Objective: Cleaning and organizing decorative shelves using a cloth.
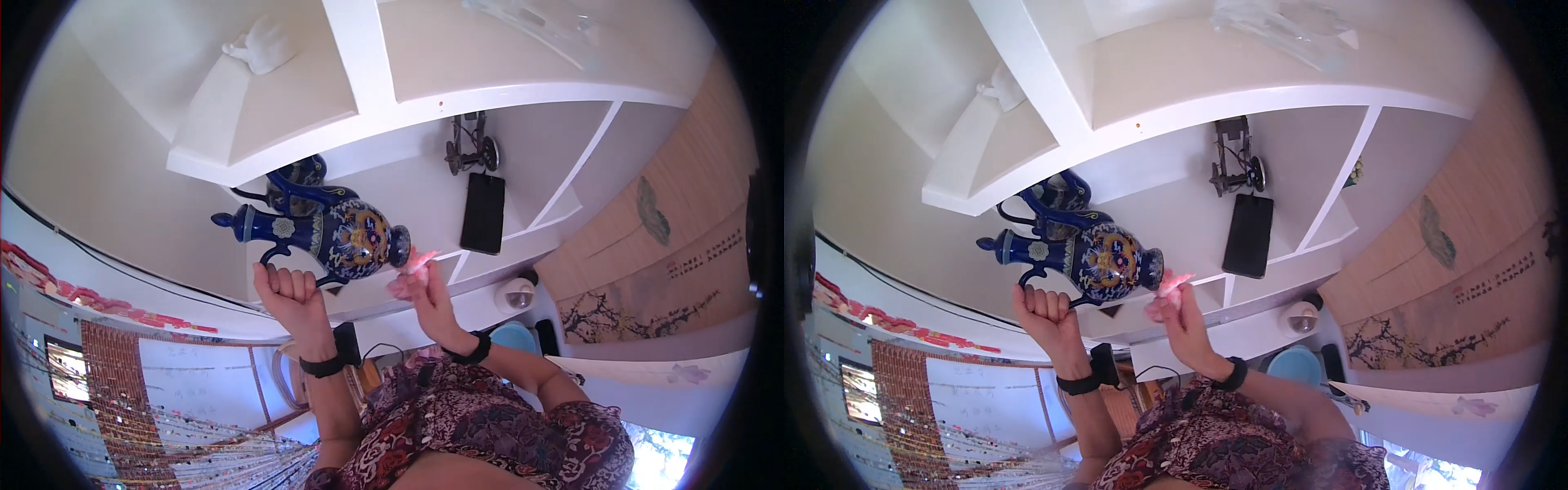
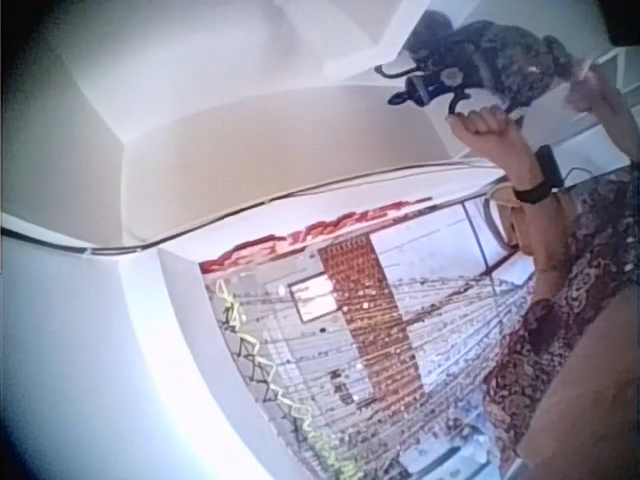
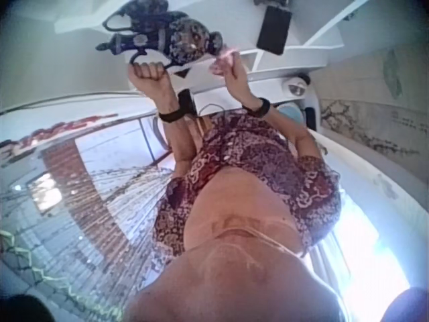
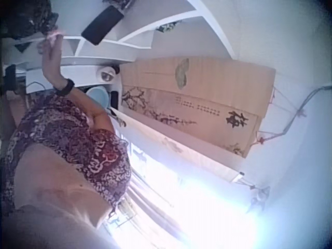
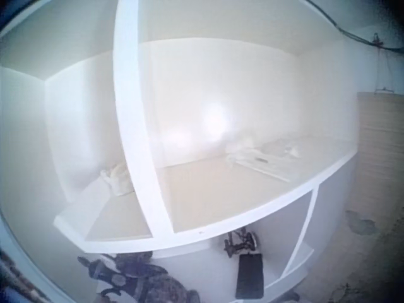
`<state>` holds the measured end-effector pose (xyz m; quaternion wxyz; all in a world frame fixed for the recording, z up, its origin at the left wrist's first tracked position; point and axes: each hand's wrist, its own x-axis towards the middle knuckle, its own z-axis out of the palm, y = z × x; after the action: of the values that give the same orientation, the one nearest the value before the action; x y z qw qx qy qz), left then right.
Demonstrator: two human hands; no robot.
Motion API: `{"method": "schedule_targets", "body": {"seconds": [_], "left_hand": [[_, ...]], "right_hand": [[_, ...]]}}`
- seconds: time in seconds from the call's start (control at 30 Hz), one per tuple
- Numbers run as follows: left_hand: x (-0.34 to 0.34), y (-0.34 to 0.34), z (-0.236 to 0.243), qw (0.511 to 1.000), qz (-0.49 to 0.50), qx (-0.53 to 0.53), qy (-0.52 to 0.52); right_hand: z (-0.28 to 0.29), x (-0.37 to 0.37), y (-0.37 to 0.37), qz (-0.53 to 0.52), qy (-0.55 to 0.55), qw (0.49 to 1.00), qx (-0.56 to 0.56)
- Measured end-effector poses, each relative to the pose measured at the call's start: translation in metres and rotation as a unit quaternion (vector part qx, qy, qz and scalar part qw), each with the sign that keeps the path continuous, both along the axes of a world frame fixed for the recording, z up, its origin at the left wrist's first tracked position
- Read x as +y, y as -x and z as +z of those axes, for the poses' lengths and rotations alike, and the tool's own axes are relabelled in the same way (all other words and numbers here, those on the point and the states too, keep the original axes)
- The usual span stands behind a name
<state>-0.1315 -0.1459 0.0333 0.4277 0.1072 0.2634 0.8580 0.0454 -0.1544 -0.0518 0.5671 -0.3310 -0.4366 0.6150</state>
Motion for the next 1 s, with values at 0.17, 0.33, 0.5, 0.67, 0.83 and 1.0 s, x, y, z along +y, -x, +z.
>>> {"method": "schedule_targets", "body": {"seconds": [0.17, 0.33, 0.5, 0.67, 0.83, 1.0], "left_hand": [[-0.005, 0.005, 0.001, 0.999, 0.000, -0.046, -0.025], [-0.017, 0.009, 0.006, 0.997, -0.057, -0.048, -0.029], [-0.032, 0.018, 0.000, 0.991, -0.129, -0.015, -0.037], [-0.043, 0.030, -0.003, 0.981, -0.183, 0.031, -0.053], [-0.045, 0.035, -0.004, 0.958, -0.259, 0.096, -0.082], [-0.048, 0.034, -0.008, 0.946, -0.290, 0.101, -0.102]], "right_hand": [[0.016, 0.009, -0.008, -0.196, -0.302, 0.870, -0.336], [0.027, 0.028, -0.013, -0.125, -0.318, 0.901, -0.269], [0.068, 0.041, -0.018, 0.114, -0.198, 0.965, -0.129], [0.080, 0.058, -0.024, 0.224, -0.197, 0.952, -0.071], [0.080, 0.063, -0.033, 0.310, -0.127, 0.942, 0.021], [0.086, 0.058, -0.028, 0.307, -0.154, 0.939, 0.030]]}}
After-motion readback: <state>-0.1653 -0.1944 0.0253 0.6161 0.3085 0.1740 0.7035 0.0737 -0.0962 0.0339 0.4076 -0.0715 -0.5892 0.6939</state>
